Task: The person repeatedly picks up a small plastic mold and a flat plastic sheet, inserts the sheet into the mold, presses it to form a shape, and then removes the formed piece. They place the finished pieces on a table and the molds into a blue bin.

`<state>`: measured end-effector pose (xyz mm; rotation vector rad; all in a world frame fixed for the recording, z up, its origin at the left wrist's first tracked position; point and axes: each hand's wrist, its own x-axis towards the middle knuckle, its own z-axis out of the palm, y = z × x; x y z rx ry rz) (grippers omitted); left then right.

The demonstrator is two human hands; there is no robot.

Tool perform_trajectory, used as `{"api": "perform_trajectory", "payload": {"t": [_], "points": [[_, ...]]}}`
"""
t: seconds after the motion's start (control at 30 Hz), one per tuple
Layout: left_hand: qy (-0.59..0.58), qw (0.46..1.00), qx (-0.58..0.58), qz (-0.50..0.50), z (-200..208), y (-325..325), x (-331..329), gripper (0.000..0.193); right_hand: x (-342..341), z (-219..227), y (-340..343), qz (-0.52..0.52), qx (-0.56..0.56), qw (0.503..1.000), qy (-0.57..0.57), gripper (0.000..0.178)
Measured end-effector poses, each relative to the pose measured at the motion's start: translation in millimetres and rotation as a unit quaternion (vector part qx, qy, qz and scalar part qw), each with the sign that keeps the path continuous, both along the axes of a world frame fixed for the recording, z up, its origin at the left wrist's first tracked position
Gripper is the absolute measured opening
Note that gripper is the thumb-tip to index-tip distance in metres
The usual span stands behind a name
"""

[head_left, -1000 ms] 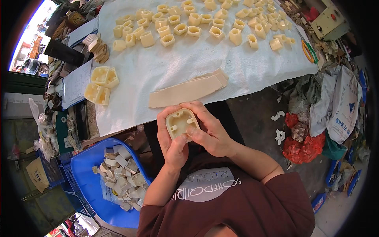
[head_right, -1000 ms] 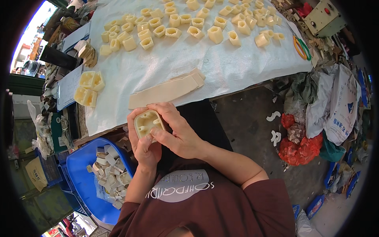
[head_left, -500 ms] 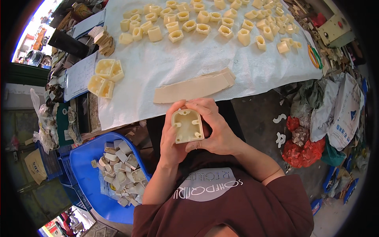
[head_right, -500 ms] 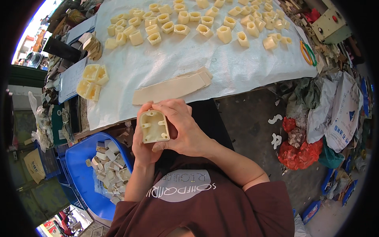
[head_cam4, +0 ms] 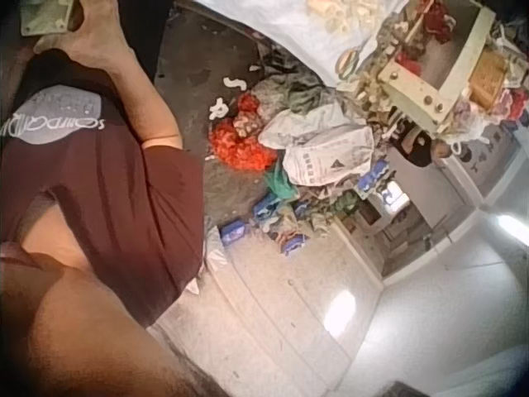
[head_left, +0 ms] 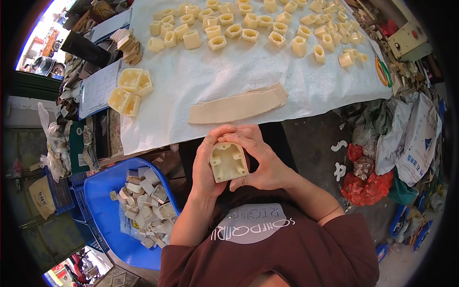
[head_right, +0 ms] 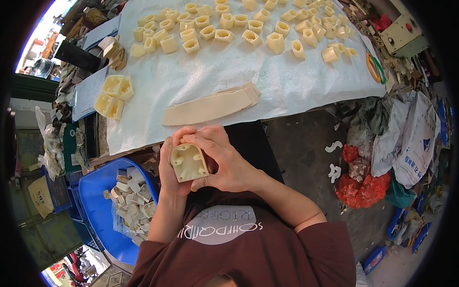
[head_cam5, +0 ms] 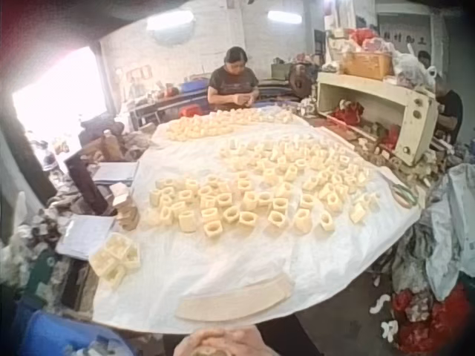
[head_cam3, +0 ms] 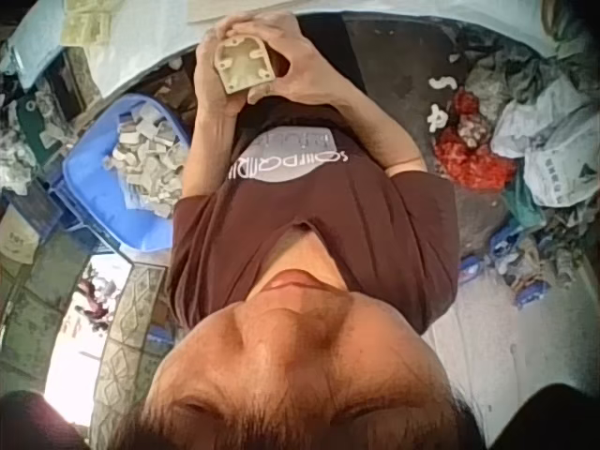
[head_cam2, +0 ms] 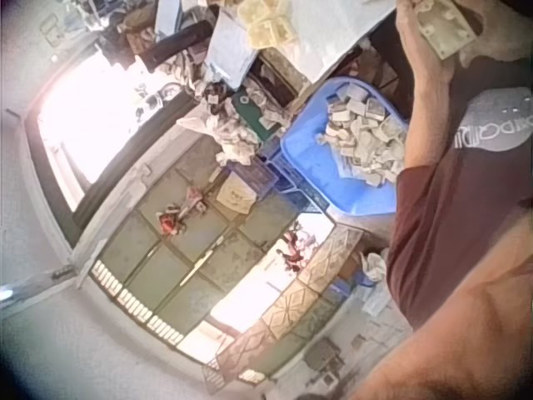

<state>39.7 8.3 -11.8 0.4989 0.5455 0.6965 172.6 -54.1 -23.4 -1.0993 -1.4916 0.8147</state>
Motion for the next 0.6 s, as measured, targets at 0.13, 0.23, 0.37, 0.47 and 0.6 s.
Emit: {"api": "perform_trajectory", "payload": {"t": [0.13, 0.23, 0.37, 0.47, 0.6], "points": [[0.011, 0.999, 0.047, -0.006, -6, -2, -2, 0.036, 2, -3, 1, 0.009, 0.006, 1.000, -0.017, 0.084], [0.034, 0.996, 0.079, -0.012, -1, -6, 0, 0.045, 4, -5, 4, 0.025, 0.023, 0.999, 0.007, 0.076], [0.083, 0.990, 0.103, -0.046, 5, -9, -3, 0.069, 4, -4, 5, 0.008, -0.053, 0.992, 0.118, 0.058], [-0.100, 0.988, 0.087, -0.078, -5, -4, -4, 0.074, 7, 0, 13, 0.052, -0.166, 0.934, 0.313, 0.045], [0.053, 0.994, 0.093, 0.001, 4, -12, 7, 0.073, 9, -5, 23, 0.113, -0.282, 0.851, 0.428, 0.023]]}}
